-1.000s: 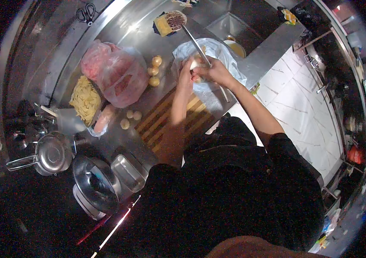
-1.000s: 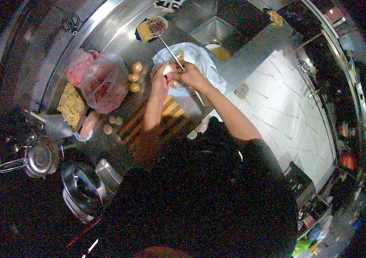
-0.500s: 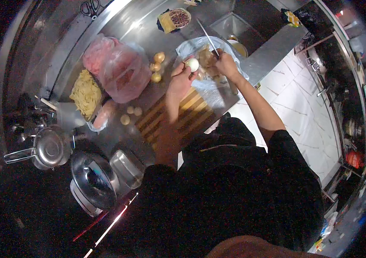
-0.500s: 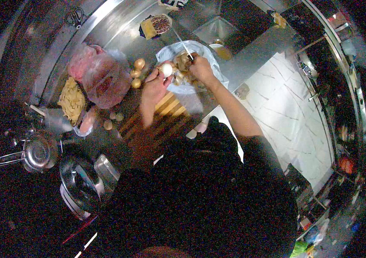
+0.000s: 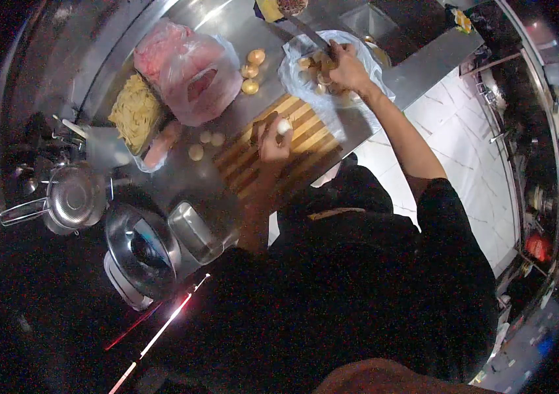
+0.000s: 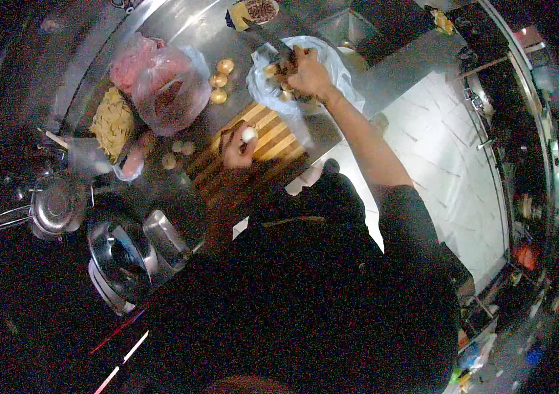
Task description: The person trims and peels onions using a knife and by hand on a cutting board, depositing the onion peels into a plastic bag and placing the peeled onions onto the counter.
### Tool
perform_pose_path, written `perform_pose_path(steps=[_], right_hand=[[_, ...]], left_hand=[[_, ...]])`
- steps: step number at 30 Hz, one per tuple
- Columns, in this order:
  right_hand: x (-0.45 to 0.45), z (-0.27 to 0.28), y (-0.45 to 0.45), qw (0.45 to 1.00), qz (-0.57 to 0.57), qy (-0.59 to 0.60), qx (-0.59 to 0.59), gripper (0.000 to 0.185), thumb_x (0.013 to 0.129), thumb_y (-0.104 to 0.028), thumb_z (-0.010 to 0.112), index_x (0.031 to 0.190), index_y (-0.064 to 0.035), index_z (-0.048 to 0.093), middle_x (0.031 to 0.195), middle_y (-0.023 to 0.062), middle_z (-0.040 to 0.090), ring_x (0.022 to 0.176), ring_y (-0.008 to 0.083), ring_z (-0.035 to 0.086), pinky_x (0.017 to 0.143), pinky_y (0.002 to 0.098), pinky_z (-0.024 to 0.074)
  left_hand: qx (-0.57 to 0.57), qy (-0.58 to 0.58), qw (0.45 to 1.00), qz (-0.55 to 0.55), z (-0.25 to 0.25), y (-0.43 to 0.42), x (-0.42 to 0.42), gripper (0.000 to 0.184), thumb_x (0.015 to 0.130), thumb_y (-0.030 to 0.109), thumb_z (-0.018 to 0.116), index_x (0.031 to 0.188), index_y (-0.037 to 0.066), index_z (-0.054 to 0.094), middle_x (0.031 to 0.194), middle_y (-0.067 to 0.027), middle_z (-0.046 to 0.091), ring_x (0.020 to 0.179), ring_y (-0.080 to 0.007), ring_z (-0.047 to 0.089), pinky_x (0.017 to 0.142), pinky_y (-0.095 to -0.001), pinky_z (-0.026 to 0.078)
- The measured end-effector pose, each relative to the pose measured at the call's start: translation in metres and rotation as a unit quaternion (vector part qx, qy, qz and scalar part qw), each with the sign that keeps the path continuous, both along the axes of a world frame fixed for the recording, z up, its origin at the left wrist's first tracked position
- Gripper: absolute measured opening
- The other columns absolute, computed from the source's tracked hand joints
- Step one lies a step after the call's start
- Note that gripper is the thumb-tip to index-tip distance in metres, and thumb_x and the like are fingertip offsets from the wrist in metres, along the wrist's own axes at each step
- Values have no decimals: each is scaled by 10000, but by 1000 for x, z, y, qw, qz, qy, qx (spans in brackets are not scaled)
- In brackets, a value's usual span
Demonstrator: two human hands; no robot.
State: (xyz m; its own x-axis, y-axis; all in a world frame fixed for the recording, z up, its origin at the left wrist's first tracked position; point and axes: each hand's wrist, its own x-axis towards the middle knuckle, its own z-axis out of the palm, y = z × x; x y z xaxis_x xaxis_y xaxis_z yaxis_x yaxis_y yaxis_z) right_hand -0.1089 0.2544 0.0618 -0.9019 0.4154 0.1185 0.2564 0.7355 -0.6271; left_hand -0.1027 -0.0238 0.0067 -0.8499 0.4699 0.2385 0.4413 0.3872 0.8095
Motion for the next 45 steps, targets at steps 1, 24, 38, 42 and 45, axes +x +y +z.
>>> perform_pose_path(steps=[1,24,38,42,45], right_hand=[[0,5,0,999,15,-18,31,775,718,-311,650,1350,-21,307,1204,270,401,1039,478,502,902,487,441],[126,-9,-155,987,11,-31,-160,267,874,-144,483,1052,-17,331,723,301,551,725,503,539,640,533,419],[121,-14,-162,990,48,-45,-127,284,884,-189,509,987,-24,303,660,252,571,629,466,565,519,542,416],[109,-15,-162,991,53,-51,-108,272,883,-171,502,987,-17,305,690,258,577,637,467,567,532,542,420],[115,-10,-162,990,54,-75,-110,264,880,-174,501,973,-16,312,695,259,579,645,463,572,540,539,427]], left_hand=[[-10,11,1000,18,-8,-3,1,332,808,142,628,1123,48,585,948,-139,608,935,-323,532,822,-410,427],[122,-66,990,-27,18,4,29,357,731,62,739,1045,24,575,981,-96,585,874,-192,587,670,-284,528],[108,-31,993,-38,-3,0,20,349,725,57,739,1033,43,576,1001,-87,561,912,-198,581,687,-297,530],[133,-34,990,-40,2,1,20,332,725,66,743,1007,37,571,1008,-93,561,909,-197,586,683,-294,531],[129,-33,990,-43,0,-1,20,326,722,59,741,994,34,563,1012,-100,561,906,-201,590,673,-294,532]])
